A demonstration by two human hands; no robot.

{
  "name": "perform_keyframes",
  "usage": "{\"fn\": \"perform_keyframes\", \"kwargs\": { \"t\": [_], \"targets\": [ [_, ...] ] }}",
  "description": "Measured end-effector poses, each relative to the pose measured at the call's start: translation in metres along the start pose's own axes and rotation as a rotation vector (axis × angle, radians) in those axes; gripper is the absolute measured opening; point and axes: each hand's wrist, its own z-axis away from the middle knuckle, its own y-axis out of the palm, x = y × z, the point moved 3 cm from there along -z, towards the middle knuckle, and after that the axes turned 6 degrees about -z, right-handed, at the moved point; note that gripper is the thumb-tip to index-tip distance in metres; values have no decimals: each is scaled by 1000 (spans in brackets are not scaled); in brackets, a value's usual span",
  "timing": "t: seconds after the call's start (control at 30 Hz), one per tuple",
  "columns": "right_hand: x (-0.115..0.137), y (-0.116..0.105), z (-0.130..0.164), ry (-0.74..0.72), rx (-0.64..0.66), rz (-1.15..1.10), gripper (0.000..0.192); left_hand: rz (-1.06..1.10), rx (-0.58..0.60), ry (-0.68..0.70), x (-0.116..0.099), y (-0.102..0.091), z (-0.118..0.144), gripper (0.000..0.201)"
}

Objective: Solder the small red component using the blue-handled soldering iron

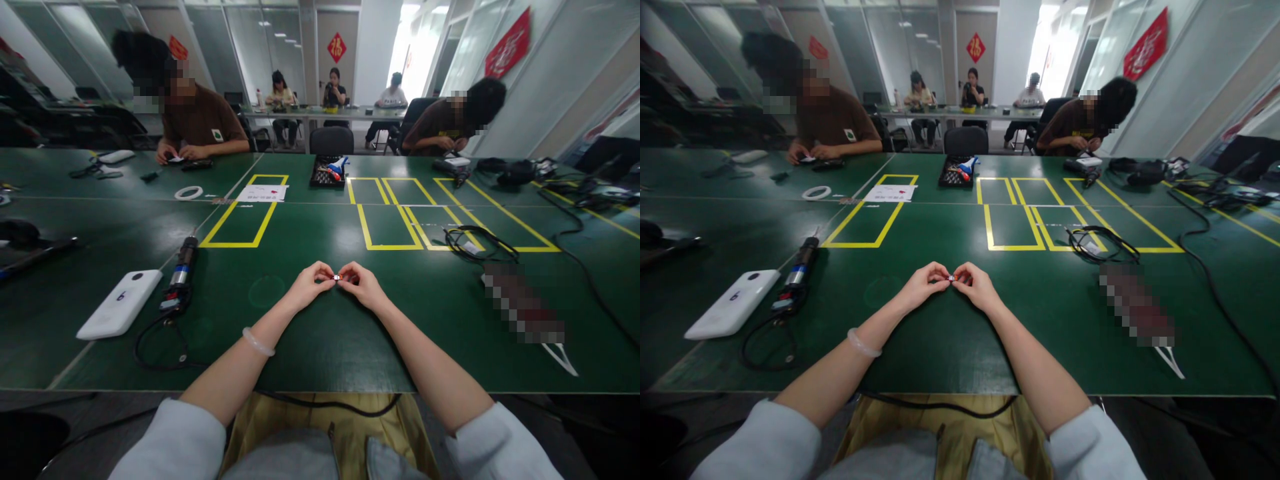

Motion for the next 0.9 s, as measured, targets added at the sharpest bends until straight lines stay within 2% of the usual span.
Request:
{"fn": "perform_keyframes", "kwargs": {
  "t": [0.3, 0.4, 0.47, 0.57, 0.63, 0.7, 0.77, 0.83, 0.9],
  "targets": [
    [3, 3, 2, 19, 47, 13, 20, 117, 25, -196, -2, 1, 1, 24],
    [2, 3, 2, 30, 47, 22, 21, 60, 30, -236, -3, -8, 1, 22],
    [2, 3, 2, 36, 37, 23, 21, -40, 29, -232, -6, -23, 4, 27],
    [2, 2, 2, 46, 35, 18, 21, -300, -7, -187, -15, -58, 16, 35],
    [2, 2, 2, 55, 27, 18, 21, -581, -91, -202, -21, -89, 32, 37],
    [1, 1, 2, 58, 10, 15, 22, -930, -237, -297, -22, -126, 56, 40],
    [-1, 1, 1, 57, -6, 9, 23, -1176, -406, -391, -18, -163, 86, 49],
    [-2, 1, 1, 50, -17, 10, 23, -1299, -508, -509, -5, -197, 116, 55],
    [-3, 1, 0, 44, -22, 13, 23, -1283, -553, -657, 15, -228, 144, 50]
  ]
}}
